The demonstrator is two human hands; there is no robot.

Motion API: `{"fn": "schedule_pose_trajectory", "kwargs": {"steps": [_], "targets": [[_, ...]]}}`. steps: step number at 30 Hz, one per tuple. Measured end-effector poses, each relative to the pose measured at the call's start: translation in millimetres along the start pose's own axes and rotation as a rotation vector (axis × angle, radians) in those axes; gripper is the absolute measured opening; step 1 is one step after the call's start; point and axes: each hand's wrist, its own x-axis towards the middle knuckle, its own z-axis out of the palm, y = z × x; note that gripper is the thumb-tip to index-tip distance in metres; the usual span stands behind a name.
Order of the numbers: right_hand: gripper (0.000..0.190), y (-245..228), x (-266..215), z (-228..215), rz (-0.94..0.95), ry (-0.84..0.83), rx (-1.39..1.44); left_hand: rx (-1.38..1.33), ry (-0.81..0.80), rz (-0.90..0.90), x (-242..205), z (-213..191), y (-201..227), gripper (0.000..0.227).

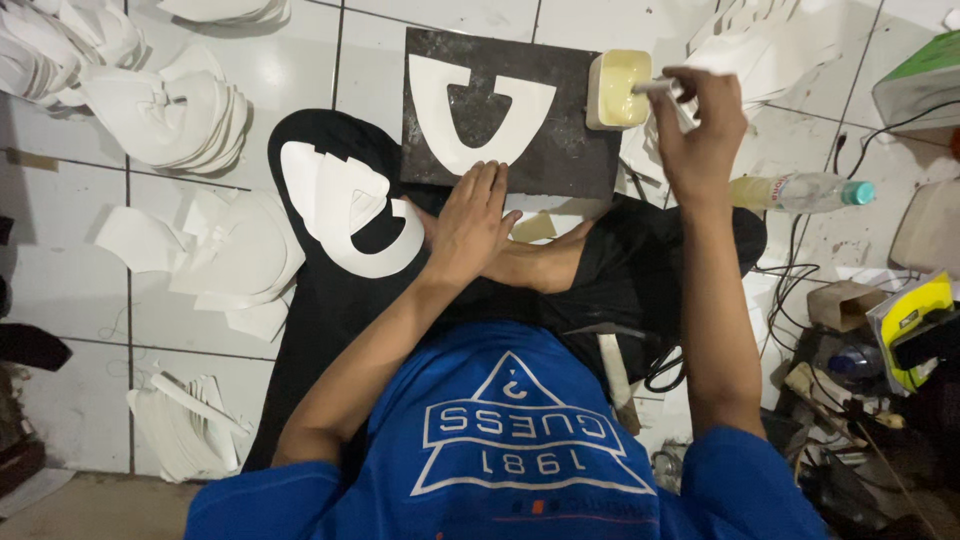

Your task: The person sits on the floor and smooths the edges of white foam cutouts using a small cylindrical tool. They repeatedly dip the tool into a container of liquid and rub it along the edges of the foam pieces, which are placed on a dark rectangular board.

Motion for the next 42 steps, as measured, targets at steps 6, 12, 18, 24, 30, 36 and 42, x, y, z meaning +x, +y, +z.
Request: {"fn": "schedule_pose_trajectory", "kwargs": {"steps": [6,12,18,24,30,36,42], "targets": [[0.015,0,-24,8,0.007,-0.063,-0.014,0.137,-0.021,-0.011,4,-14,8,0.068],[0.016,14,-36,11,0.0,-0.079,-0.022,-0.077,0.122,0.004,5,9,1,0.067],[0.021,24,-46,17,0.012,-0.175,-0.032,-0.033,0.063,-0.017,4,-2,6,0.077],[0.019,-6,9,52,-0.029,-0.253,0.22,0.256,-0.122,-0.044,4,-5,8,0.092],[0.009,2,43,112,-0.265,-0.403,0.212,0.421,-0.037,-0.046,9,-5,10,0.053],[0.006,3,45,125,-0.272,-0.441,0.191,0.386,0.005,-0.049,10,6,8,0.048],[0.006,0,47,133,-0.208,-0.503,0.171,0.414,-0.01,-0.056,11,5,8,0.046]]}}
